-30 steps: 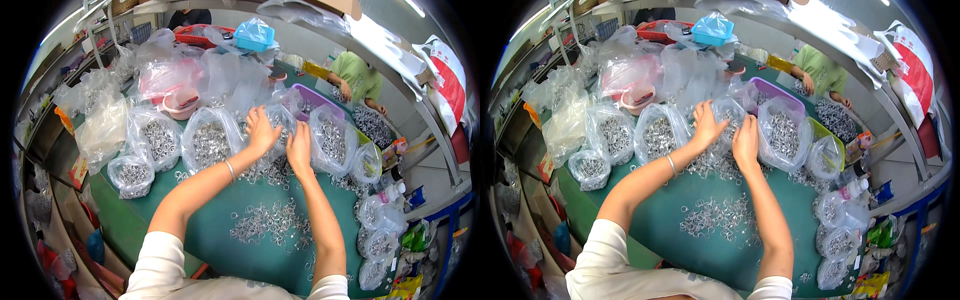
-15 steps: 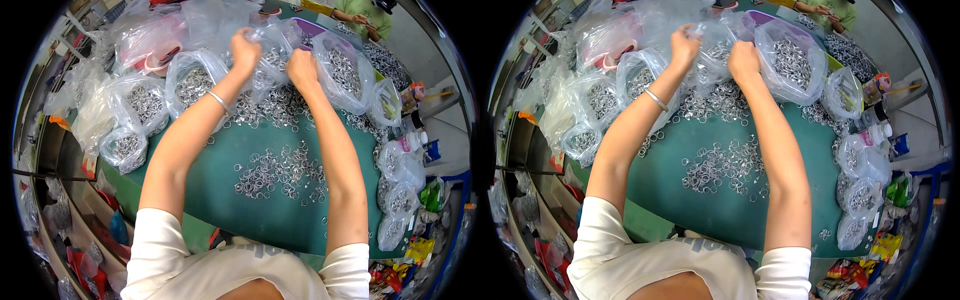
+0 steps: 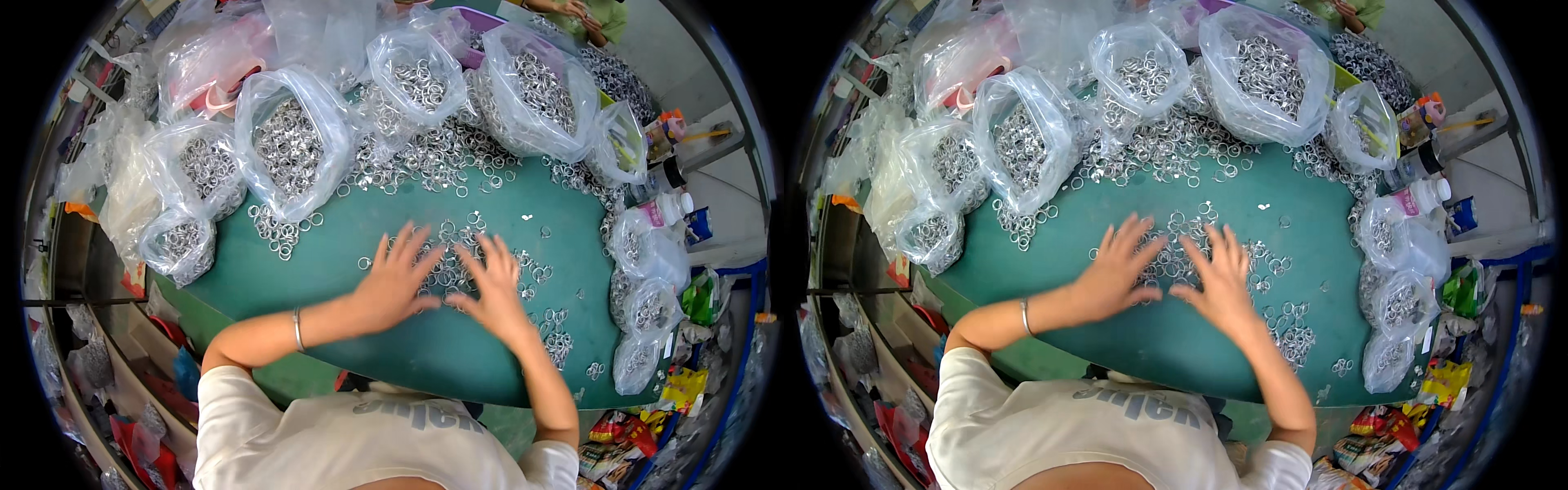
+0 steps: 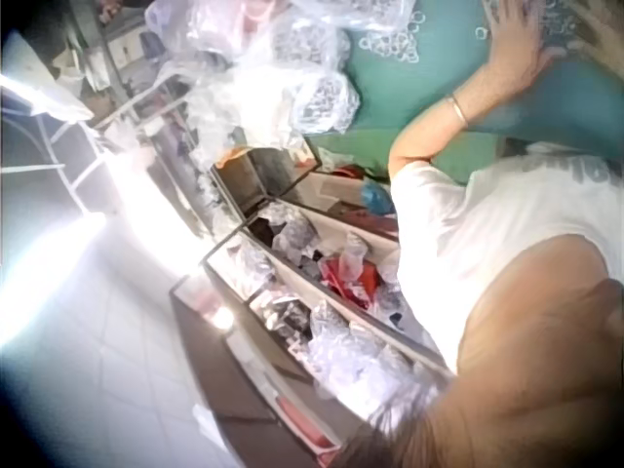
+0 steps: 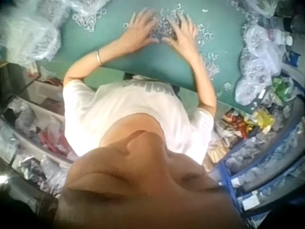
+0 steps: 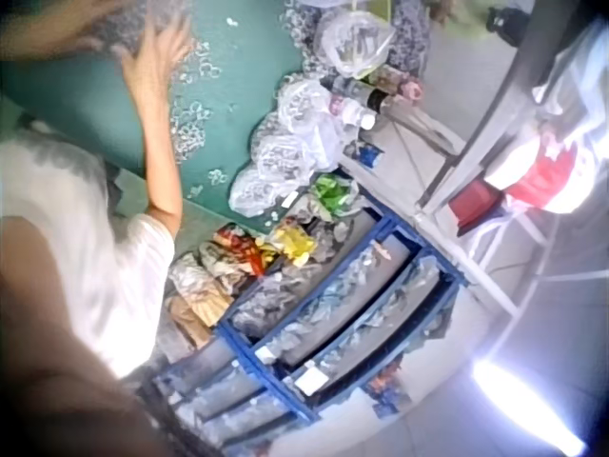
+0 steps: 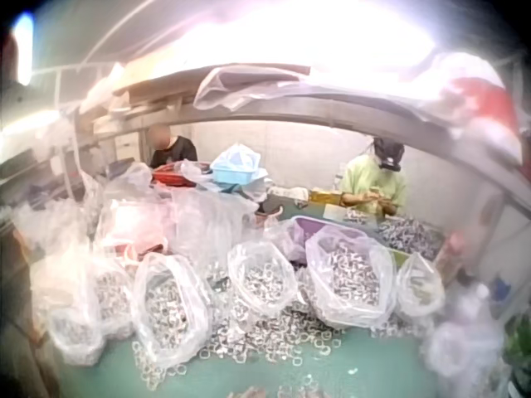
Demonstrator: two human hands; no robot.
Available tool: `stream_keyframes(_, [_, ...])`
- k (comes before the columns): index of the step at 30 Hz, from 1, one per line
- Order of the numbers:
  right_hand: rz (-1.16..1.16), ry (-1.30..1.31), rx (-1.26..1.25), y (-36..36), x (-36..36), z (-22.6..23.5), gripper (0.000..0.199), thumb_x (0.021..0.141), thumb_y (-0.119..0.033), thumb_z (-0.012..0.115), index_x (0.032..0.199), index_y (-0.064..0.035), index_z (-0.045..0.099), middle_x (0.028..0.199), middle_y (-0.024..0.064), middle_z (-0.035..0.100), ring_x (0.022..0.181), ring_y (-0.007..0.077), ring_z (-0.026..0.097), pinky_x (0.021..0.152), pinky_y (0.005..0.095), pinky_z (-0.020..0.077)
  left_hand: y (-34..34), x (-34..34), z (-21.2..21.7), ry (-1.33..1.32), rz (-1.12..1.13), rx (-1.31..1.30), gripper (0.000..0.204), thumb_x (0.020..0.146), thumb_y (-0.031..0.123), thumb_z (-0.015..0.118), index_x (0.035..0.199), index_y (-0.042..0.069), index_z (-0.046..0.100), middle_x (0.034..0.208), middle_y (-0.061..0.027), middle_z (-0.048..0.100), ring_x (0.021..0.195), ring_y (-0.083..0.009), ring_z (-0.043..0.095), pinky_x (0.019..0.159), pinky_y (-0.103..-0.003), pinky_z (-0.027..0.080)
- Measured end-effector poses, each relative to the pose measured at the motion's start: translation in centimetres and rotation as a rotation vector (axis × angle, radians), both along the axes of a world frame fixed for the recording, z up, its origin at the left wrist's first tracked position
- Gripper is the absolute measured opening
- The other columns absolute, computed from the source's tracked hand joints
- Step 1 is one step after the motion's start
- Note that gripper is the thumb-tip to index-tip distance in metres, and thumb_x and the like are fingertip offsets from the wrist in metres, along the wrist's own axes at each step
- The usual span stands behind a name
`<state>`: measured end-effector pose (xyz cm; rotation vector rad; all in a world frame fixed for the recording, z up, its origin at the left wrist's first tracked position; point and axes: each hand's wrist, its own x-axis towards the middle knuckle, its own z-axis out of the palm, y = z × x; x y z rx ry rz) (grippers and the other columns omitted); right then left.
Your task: The person sorts and counts small metal rings and clips on a green workbench, occasionally reaching for bags on a shelf and placing sorted items into a purple container.
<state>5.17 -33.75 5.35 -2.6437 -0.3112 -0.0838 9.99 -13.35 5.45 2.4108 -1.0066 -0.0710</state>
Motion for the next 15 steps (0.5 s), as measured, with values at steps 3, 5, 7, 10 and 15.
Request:
stream_keyframes(3, [0.032,-0.03,-0.063,0.0,-2.0,-1.6,0.048,0.076,-0.025,0.073,0.118,-0.0096,0.058,0.132,0.0173,0.042,0.126,0.0372,0.037,0.104,0.0548,0.0262,1.0,-2.3,-2.1,-0.038,-0.068,0.154,0.067,0.073,0.031,0.073,0.131,0.011,0.046,0.145,-0.015,0.03,0.133,-0.0386,0.028,0.103,-0.061,0.027])
stream_keyframes(5, [0.024,-0.102,-0.032,-0.8,-2.6,-3.0,0.038,0.076,-0.019,0.071,0.111,-0.0075,0.06,0.126,0.0172,0.046,0.122,0.0368,0.041,0.103,0.0543,0.0285,1.4,-1.8,-3.5,-0.082,-0.027,0.116,0.057,0.074,0.024,0.072,0.125,0.011,0.051,0.138,-0.012,0.039,0.125,-0.0352,0.037,0.098,-0.053,0.035])
stream_keyframes(7, [-0.008,-0.198,0.043,-2.5,-2.6,-4.2,0.028,0.077,-0.012,0.07,0.103,-0.0054,0.061,0.119,0.017,0.05,0.117,0.0363,0.046,0.101,0.0536,0.0315,1.7,-1.2,-4.0,-0.096,-0.039,0.065,0.05,0.075,0.02,0.071,0.122,0.011,0.054,0.134,-0.0107,0.044,0.121,-0.0339,0.041,0.094,-0.049,0.038])
stream_keyframes(10, [0.021,-0.159,0.135,-3.5,-3.0,-3.5,0.021,0.076,-0.001,0.066,0.096,-0.0036,0.061,0.104,0.0112,0.057,0.109,0.0333,0.052,0.098,0.0492,0.0363,2.2,-0.5,-3.8,-0.074,0.054,-0.019,0.038,0.078,0.008,0.065,0.115,0.009,0.057,0.123,-0.0106,0.051,0.113,-0.0315,0.047,0.089,-0.043,0.039])
stream_keyframes(15, [-0.108,-0.106,0.262,-3.7,-4.9,-0.4,0.015,0.074,0.0,0.068,0.088,-0.0041,0.064,0.097,0.0087,0.06,0.103,0.0277,0.054,0.093,0.0418,0.04,1.9,0.1,0.0,-0.195,0.128,0.061,0.027,0.082,0.004,0.06,0.108,0.007,0.06,0.11,-0.0094,0.056,0.104,-0.0278,0.051,0.084,-0.037,0.038])
